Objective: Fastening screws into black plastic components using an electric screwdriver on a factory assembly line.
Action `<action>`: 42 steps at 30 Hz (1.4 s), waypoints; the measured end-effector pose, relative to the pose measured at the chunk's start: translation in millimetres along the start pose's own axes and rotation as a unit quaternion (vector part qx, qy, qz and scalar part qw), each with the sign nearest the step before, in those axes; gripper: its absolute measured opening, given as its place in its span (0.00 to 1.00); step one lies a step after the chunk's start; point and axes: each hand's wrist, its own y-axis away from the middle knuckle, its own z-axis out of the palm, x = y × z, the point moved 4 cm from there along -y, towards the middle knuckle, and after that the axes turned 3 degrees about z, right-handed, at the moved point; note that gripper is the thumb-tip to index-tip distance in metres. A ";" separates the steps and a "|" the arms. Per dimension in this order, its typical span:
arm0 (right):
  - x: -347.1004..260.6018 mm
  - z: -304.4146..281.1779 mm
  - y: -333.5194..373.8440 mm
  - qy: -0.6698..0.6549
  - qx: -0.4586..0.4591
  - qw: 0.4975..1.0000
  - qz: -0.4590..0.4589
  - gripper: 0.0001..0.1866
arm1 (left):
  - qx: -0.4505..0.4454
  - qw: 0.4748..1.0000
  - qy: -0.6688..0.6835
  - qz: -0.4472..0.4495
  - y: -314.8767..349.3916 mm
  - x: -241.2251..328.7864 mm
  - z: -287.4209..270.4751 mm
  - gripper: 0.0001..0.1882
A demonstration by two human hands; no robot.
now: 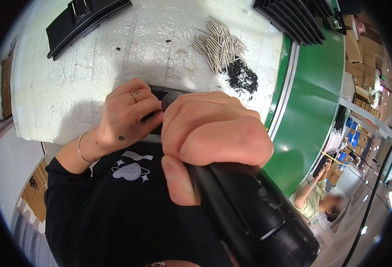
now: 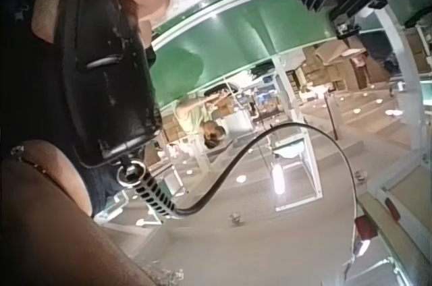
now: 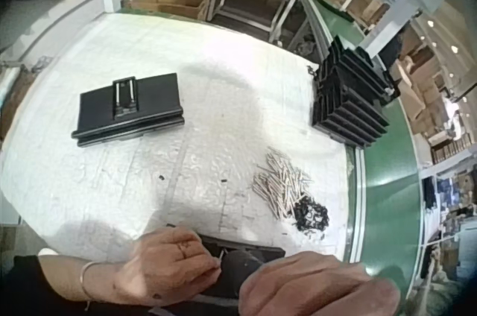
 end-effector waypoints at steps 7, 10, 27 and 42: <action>3.3 -1.5 9.6 -0.072 0.159 0.984 0.037 0.16 | -0.041 0.998 -0.043 0.028 2.2 2.3 0.9 0.10; -20.8 -44.8 29.2 -0.077 0.271 0.959 -0.026 0.13 | -0.069 0.997 -0.021 0.016 0.6 6.7 -2.3 0.19; -10.4 -60.9 66.1 -0.039 0.337 0.938 -0.071 0.19 | -0.115 0.985 -0.085 0.100 -48.1 20.1 18.1 0.19; -54.9 -48.1 66.4 -0.027 0.223 0.972 -0.069 0.14 | -0.041 0.984 0.034 0.167 -65.9 16.4 35.2 0.08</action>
